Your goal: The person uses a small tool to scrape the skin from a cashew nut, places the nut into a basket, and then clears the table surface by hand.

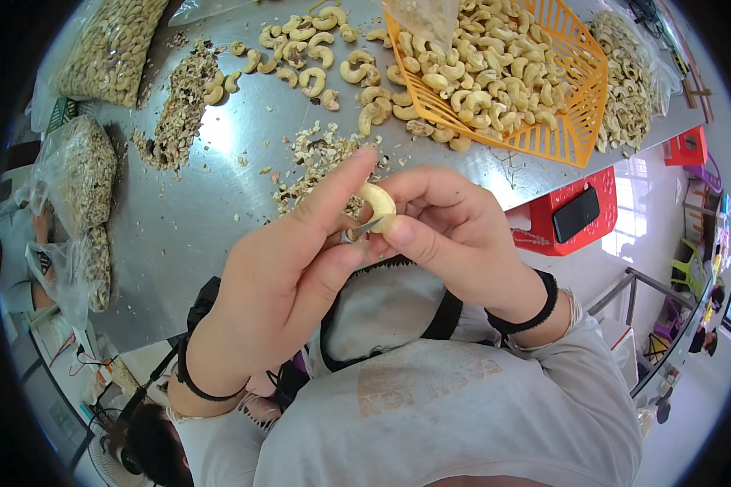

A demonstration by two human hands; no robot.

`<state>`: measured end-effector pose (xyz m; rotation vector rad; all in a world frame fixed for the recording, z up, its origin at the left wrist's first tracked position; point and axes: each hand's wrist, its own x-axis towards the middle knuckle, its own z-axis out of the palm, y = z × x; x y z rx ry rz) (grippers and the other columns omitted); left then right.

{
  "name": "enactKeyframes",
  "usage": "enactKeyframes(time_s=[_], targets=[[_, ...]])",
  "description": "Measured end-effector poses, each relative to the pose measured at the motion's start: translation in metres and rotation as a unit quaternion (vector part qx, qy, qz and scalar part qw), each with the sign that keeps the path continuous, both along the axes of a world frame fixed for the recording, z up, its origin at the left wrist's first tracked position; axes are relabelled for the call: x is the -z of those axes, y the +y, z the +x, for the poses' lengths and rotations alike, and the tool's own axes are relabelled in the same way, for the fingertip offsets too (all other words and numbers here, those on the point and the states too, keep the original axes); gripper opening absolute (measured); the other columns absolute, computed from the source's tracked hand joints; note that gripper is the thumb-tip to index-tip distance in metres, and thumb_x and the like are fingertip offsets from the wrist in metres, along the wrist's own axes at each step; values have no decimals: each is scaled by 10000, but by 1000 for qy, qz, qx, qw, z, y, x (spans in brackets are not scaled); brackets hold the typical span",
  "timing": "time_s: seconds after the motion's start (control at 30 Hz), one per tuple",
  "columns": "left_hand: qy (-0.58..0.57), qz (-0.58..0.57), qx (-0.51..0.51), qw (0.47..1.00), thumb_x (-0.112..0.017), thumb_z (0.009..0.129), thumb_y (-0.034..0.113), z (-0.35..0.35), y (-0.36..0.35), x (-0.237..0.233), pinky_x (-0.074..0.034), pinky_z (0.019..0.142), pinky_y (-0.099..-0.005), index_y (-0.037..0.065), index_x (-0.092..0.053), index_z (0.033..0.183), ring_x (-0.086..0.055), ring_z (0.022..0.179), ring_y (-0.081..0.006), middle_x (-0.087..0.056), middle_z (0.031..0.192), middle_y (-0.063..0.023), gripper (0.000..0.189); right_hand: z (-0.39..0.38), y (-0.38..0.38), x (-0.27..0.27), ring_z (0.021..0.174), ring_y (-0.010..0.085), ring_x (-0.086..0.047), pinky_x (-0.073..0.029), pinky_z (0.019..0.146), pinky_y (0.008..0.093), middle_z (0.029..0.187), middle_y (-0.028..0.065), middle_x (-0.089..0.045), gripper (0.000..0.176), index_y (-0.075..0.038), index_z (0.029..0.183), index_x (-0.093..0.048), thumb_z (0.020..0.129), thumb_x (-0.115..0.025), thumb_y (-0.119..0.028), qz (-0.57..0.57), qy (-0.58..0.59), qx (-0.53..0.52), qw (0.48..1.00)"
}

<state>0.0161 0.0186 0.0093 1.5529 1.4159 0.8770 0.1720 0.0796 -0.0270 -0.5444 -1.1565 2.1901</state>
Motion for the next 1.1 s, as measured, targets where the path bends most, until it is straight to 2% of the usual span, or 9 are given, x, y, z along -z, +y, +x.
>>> enactKeyframes(time_s=[0.2, 0.3, 0.37, 0.53, 0.6, 0.63, 0.7, 0.8, 1.1], targets=[[40, 47, 3, 998, -431, 797, 55, 1, 2, 2, -379, 684, -210, -13, -339, 1205, -493, 721, -104, -549, 793, -59, 423, 0, -1, -4, 733, 77, -481, -402, 650, 209, 797, 35, -519, 180, 19, 935, -479, 824, -482, -123, -6, -15, -6, 1000], [63, 85, 5, 994, -418, 809, 64, -2, 2, 2, -377, 588, -181, -20, -368, 1184, -479, 626, -78, -538, 745, -43, 387, 4, 3, -3, 732, 71, -477, -403, 648, 204, 803, 35, -519, 191, 19, 947, -476, 836, -462, -135, -52, 0, -53, 997], [-59, -84, -14, 995, -403, 826, 64, -6, 2, -7, -419, 573, -220, 13, -390, 1174, -515, 602, -129, -558, 807, -55, 352, 4, 2, -3, 727, 70, -476, -403, 645, 203, 800, 34, -520, 195, 17, 954, -474, 840, -453, -140, -60, 14, -57, 997], [-151, -162, -26, 975, -383, 845, 93, -10, 5, -4, -376, 555, -175, 14, -431, 1137, -437, 595, -51, -523, 757, -6, 306, 2, 2, -2, 718, 68, -477, -404, 639, 207, 790, 25, -524, 166, 10, 930, -488, 831, -464, -121, -65, 16, -50, 996], [-209, -172, -48, 961, -390, 846, 101, -10, 5, -1, -362, 552, -163, 15, -448, 1119, -429, 606, -37, -517, 752, 0, 292, -1, -1, 4, 683, 83, -494, -409, 618, 226, 759, 24, -531, 131, -8, 878, -515, 776, -533, -88, 86, -37, 23, 995], [-206, -137, -69, 966, -407, 841, 98, -8, 6, 0, -358, 559, -158, 11, -466, 1084, -432, 622, -35, -508, 749, 2, 265, -1, -1, 6, 683, 83, -494, -409, 618, 226, 759, 24, -531, 131, -8, 878, -515, 776, -533, -88, 86, -37, 23, 995], [-203, -101, -92, 970, -424, 836, 94, -5, 6, 1, -354, 566, -153, 6, -484, 1049, -434, 638, -33, -500, 745, 5, 239, -2, 2, 10, 646, 110, -511, -411, 594, 240, 724, 31, -532, 132, -26, 814, -528, 704, -592, -58, 254, -92, 53, 961], [-228, -117, -98, 962, -474, 811, 73, -4, 7, 0, -362, 583, -153, -6, -497, 980, -446, 662, -34, -501, 758, 3, 188, -3, 6, 8, 625, 132, -519, -410, 576, 242, 705, 42, -528, 156, -35, 785, -522, 665, -619, -56, 389, -128, 62, 910], [-263, -164, -112, 944, -513, 778, 31, -7, 8, 1, -386, 657, -168, -8, -485, 957, -485, 757, -59, -510, 858, -26, 185, -4, 1, 11, 652, 99, -507, -413, 602, 222, 748, 26, -527, 169, -34, 811, -510, 678, -612, -21, 251, -84, 91, 960]])
